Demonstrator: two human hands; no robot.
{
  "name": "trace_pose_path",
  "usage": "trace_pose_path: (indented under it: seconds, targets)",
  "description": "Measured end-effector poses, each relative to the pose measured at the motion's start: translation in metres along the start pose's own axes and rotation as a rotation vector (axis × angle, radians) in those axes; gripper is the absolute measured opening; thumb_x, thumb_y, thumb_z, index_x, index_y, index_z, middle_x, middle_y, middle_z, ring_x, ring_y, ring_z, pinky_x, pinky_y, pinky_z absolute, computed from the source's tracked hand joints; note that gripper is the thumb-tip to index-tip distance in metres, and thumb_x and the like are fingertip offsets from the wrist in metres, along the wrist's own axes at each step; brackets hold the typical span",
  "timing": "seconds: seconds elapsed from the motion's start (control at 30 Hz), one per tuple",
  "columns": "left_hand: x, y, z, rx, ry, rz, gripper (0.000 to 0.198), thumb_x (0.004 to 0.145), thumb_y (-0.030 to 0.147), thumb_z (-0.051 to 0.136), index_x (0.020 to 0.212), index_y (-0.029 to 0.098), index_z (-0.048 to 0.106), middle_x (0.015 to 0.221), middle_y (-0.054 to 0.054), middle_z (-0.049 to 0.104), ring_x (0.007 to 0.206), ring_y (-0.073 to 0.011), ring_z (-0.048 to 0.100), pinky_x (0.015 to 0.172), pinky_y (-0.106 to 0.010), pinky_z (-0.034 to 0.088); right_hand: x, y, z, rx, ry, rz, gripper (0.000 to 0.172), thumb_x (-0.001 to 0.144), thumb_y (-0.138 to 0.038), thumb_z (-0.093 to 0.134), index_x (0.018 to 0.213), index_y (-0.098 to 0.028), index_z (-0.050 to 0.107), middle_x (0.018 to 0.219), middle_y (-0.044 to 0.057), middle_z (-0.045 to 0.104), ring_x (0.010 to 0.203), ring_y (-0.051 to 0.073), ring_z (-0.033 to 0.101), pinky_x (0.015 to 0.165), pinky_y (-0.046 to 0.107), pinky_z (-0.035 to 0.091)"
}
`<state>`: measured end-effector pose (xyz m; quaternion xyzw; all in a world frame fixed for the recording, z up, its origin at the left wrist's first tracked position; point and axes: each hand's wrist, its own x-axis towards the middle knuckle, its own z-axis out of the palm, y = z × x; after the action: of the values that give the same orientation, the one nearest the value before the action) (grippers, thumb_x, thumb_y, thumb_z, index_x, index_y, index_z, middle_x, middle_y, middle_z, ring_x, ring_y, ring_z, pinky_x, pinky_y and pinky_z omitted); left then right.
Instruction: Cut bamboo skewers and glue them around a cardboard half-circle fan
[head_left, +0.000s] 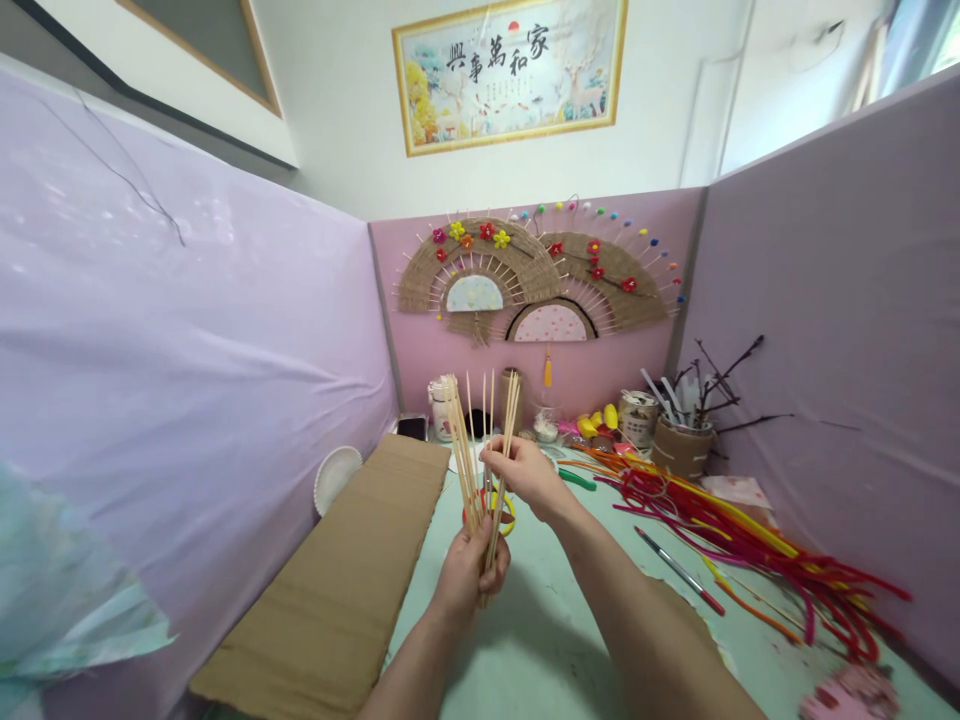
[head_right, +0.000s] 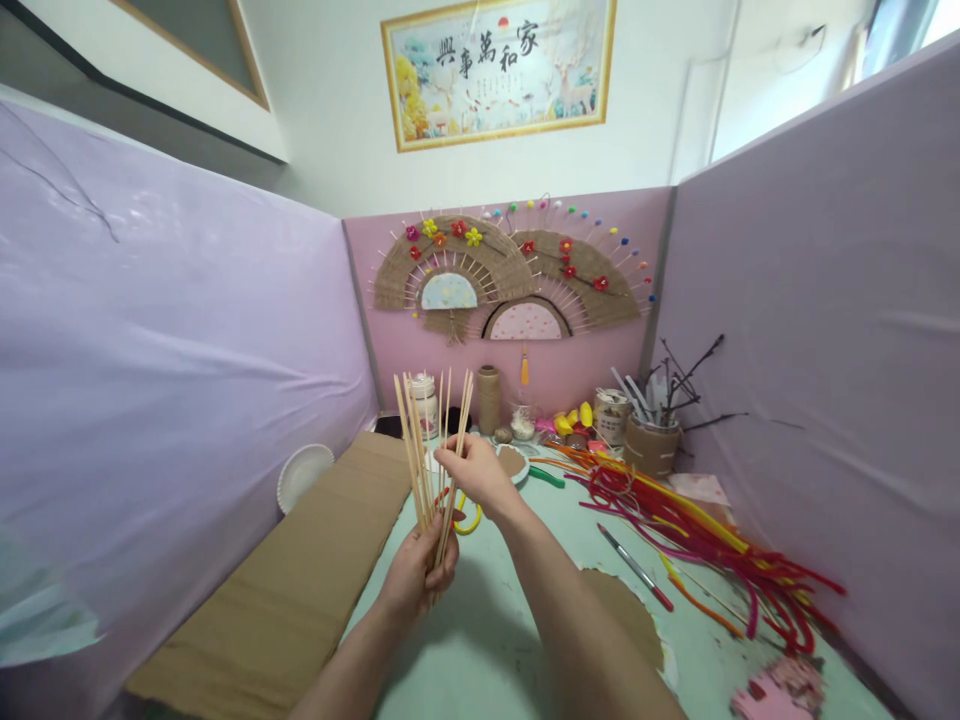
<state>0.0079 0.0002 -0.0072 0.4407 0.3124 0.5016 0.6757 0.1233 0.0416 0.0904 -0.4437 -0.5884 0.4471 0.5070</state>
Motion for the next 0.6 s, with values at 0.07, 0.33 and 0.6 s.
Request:
trace_pose_path:
  seconds: [0.07,0.33,0.6]
  targets:
    - [-0.001,0.001,0.001,-0.013,0.001,-0.004,0.066,0.07,0.07,0.067,0.102,0.014,0.053,0.044,0.009,0.05,0.03,-0.0015,0.015,0.034,-0.019,0.012,0.0,0.001,0.0,-0.005,0.021,-0.005,0.017,0.07,-0.036,0.059,0.068,-0.02,0.053,0.055,-0.005,0.047,0.051,0.01,0.039,0.048,0.022,0.03]
    - [-0.003,0.005,-0.001,-0.073,-0.05,0.009,0.057,0.08,0.064,0.061,0.106,0.014,0.053,0.046,0.007,0.054,0.029,-0.0018,0.015,0.034,-0.018,0.012,0.0,-0.001,-0.001,0.011,-0.014,0.053,0.011,0.07,-0.028,0.051,0.063,-0.02,0.05,0.056,-0.004,0.05,0.05,0.009,0.041,0.048,0.022,0.032]
    - [-0.007,0.002,-0.006,-0.088,-0.226,-0.044,0.058,0.085,0.06,0.057,0.115,0.011,0.056,0.051,0.003,0.059,0.029,-0.0026,0.016,0.033,-0.018,0.014,-0.007,-0.011,-0.001,-0.048,-0.081,-0.04,0.023,0.072,-0.041,0.063,0.07,-0.018,0.06,0.056,-0.005,0.047,0.054,0.01,0.041,0.051,0.023,0.031]
